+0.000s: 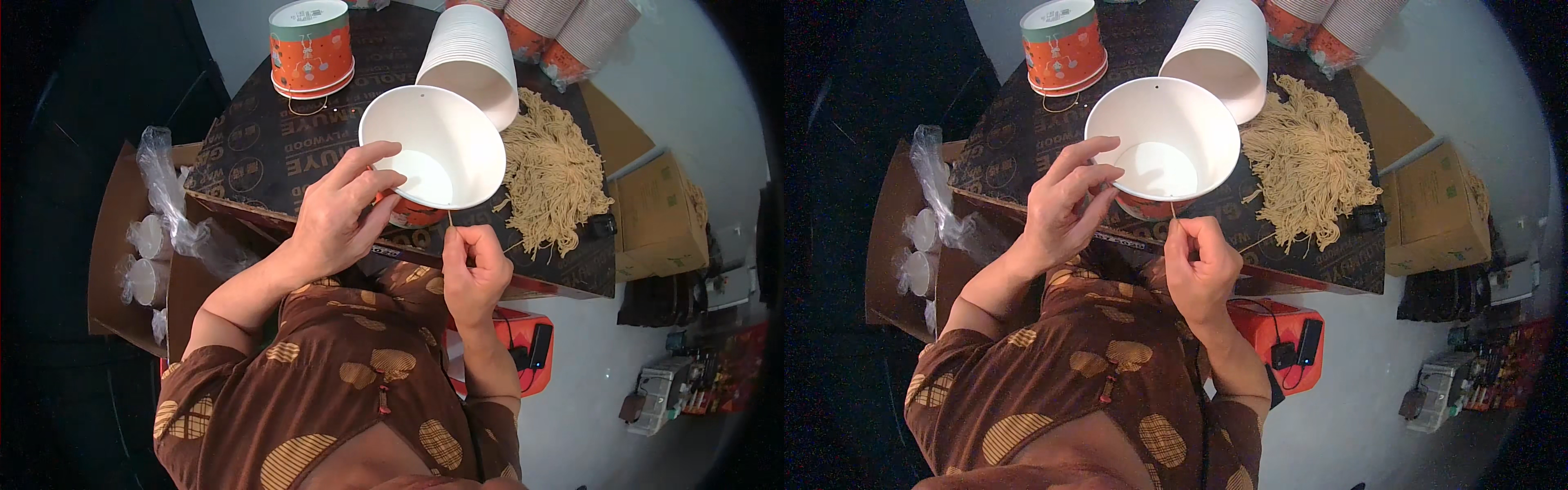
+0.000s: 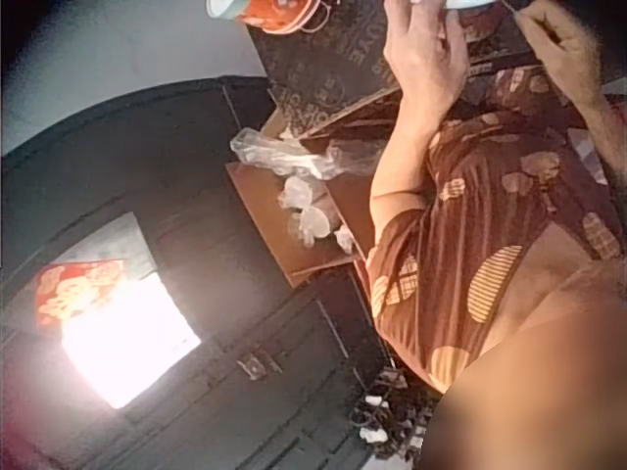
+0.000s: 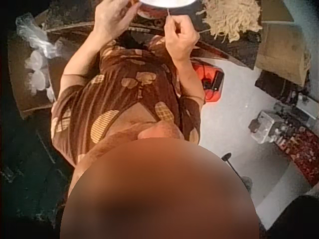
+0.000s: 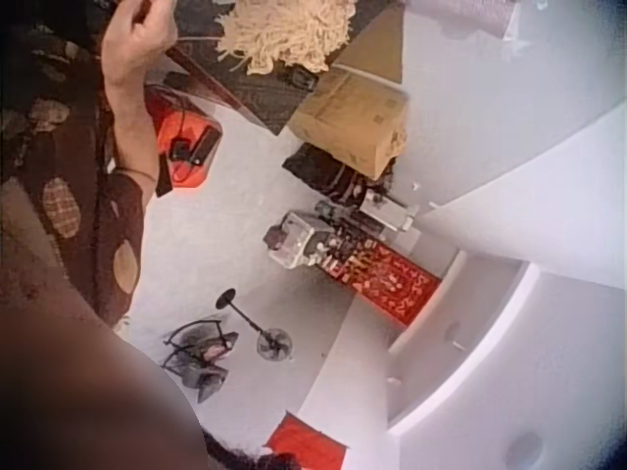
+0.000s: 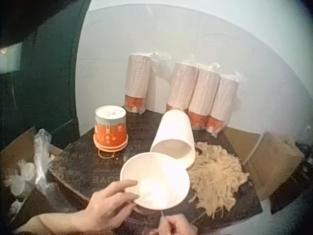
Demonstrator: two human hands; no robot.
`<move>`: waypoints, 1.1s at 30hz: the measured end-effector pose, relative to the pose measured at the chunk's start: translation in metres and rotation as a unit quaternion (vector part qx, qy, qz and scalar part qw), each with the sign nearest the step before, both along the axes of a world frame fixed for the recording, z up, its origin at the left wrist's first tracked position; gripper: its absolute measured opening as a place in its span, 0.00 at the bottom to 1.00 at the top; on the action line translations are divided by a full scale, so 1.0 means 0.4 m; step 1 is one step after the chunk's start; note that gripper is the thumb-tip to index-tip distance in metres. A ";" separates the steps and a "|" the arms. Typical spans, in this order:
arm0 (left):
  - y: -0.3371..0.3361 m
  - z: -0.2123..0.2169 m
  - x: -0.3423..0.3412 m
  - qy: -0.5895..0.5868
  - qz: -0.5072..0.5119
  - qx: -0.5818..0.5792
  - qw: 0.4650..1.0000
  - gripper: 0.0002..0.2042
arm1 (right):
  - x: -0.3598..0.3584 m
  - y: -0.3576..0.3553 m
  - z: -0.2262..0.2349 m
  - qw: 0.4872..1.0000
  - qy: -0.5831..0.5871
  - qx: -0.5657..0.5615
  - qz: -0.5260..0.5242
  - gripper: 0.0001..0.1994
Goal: Attaching yellow string handles to small plastic trick-or-treat buckets.
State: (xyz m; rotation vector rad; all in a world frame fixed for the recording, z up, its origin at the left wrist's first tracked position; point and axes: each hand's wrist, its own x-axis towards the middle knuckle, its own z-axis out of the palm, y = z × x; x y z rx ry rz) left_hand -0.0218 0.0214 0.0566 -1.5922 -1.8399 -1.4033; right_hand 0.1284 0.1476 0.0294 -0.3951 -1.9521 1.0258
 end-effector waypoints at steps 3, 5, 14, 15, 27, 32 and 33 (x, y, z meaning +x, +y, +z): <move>0.000 -0.003 0.004 -0.036 -0.017 -0.009 0.999 0.12 | -0.009 0.008 -0.009 1.000 -0.002 0.002 0.000 0.05; 0.002 -0.010 -0.003 0.010 -0.040 -0.010 0.999 0.14 | -0.016 0.013 -0.019 0.998 -0.009 -0.061 0.009 0.03; -0.012 -0.045 -0.003 0.159 -0.031 -0.016 0.987 0.16 | -0.016 0.014 -0.028 0.942 0.031 -0.307 0.130 0.12; -0.016 -0.056 -0.003 0.159 -0.031 -0.016 0.987 0.16 | -0.018 0.013 -0.034 0.942 0.031 -0.307 0.130 0.12; -0.057 -0.098 0.079 -0.009 -0.028 -0.170 0.985 0.12 | -0.045 0.009 -0.122 0.908 -0.066 -0.407 0.079 0.13; 0.037 -0.117 0.067 -0.053 0.010 -0.212 0.976 0.14 | -0.050 0.000 -0.107 0.927 -0.105 -0.357 0.049 0.13; 0.046 -0.123 0.061 -0.062 -0.004 -0.228 0.972 0.15 | -0.053 0.001 -0.108 0.935 -0.112 -0.335 0.045 0.13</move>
